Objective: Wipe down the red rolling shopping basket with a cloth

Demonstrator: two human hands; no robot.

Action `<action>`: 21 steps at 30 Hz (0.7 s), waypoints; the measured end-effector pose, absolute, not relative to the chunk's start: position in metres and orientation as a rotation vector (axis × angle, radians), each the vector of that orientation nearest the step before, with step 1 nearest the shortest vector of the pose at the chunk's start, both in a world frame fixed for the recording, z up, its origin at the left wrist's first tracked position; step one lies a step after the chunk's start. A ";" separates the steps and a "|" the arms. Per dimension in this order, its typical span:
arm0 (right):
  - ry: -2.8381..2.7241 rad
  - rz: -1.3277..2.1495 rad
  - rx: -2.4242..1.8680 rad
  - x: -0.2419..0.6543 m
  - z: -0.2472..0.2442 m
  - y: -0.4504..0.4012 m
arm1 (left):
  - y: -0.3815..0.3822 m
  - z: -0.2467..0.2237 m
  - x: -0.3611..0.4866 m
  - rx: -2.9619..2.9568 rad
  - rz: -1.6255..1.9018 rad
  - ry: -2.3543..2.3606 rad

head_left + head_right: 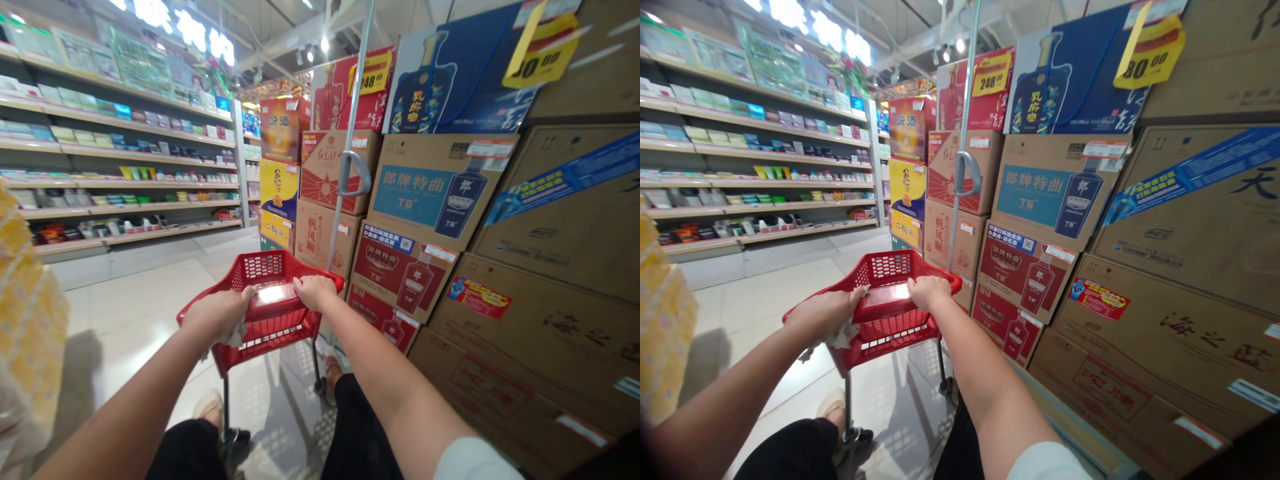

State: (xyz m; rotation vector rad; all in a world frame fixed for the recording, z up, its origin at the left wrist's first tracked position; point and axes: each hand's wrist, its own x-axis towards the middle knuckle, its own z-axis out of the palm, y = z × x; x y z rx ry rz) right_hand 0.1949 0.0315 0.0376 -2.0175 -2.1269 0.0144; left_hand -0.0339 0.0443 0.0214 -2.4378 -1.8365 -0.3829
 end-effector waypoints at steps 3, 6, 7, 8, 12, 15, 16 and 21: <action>-2.109 0.009 -2.032 0.195 0.037 0.033 | 0.018 0.010 -0.029 -2.242 -0.476 -1.652; -2.102 0.001 -2.034 0.195 0.036 0.033 | 0.017 0.019 -0.025 -2.199 -0.509 -1.764; -2.102 -0.002 -2.032 0.194 0.036 0.032 | 0.023 0.027 -0.026 -2.296 -0.404 -1.846; -2.100 -0.006 -2.031 0.193 0.036 0.032 | 0.030 0.035 -0.026 -2.425 -0.290 -1.925; -2.076 -0.020 -2.042 0.189 0.034 0.029 | 0.039 0.047 -0.031 -2.548 -0.158 -1.996; -2.058 -0.026 -2.043 0.188 0.032 0.028 | 0.017 0.029 -0.028 -2.301 -0.431 -1.746; -2.054 -0.027 -2.044 0.189 0.032 0.028 | 0.010 0.023 -0.026 -2.210 -0.519 -1.697; -2.058 -0.053 -2.057 0.193 0.035 0.025 | 0.021 0.032 -0.023 -2.331 -0.428 -1.914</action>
